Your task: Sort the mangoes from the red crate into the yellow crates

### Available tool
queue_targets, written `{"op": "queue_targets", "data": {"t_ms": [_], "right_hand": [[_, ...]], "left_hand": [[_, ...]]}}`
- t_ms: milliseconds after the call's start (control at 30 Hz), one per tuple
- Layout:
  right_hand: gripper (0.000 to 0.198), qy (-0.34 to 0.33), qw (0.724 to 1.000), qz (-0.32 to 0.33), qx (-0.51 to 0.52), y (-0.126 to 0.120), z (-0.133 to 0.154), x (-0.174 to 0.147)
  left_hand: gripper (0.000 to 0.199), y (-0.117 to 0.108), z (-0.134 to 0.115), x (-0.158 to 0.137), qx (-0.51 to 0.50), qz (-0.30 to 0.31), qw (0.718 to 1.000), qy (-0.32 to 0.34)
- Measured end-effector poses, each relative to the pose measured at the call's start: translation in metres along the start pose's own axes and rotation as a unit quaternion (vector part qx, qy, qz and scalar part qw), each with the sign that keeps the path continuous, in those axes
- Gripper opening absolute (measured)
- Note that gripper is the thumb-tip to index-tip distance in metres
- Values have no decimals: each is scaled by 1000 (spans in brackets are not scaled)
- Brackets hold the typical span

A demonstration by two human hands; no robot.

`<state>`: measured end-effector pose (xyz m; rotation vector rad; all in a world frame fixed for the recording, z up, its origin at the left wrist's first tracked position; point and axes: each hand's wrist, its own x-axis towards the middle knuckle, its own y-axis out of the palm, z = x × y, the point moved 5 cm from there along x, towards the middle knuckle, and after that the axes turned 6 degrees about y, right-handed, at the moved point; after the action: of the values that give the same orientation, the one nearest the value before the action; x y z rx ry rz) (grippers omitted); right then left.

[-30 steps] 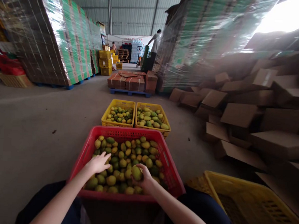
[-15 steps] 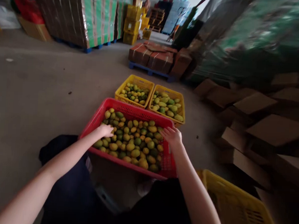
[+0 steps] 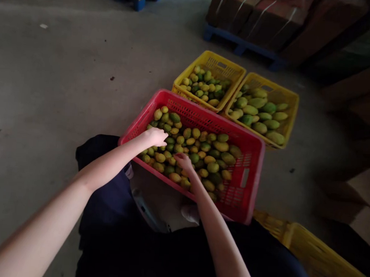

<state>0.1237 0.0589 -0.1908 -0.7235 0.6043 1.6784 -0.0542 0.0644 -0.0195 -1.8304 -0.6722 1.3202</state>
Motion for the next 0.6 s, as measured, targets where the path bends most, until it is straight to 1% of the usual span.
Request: {"op": "queue_targets", "data": {"t_ms": [67, 133, 200, 300, 367, 467, 533, 567, 600], "right_hand": [[33, -3, 999, 25, -44, 26, -9, 13], [33, -9, 996, 46, -78, 47, -15, 25], [33, -15, 992, 63, -104, 63, -19, 33], [32, -25, 987, 81, -140, 77, -21, 40], [30, -35, 982, 87, -164, 83, -18, 42], [27, -56, 974, 90, -199, 84, -8, 40], [18, -74, 968, 87, -222, 79, 6, 35], [17, -85, 965, 83, -234, 74, 16, 31], [25, -99, 961, 78, -247, 68, 27, 26]], "left_hand": [[46, -4, -2, -1, -6, -31, 999, 15], [46, -7, 0, -3, -20, -58, 998, 27], [45, -8, 6, -4, -44, -68, 996, 25], [44, -11, 20, -6, -68, -87, 994, -11], [43, -14, 27, -7, -61, -90, 994, -32], [44, -15, 31, -8, -41, -71, 996, -33], [45, -13, 31, -7, -38, -68, 997, -29], [44, -12, 31, -6, -39, -70, 996, -27], [44, -9, 31, -4, -40, -71, 996, -25]]}}
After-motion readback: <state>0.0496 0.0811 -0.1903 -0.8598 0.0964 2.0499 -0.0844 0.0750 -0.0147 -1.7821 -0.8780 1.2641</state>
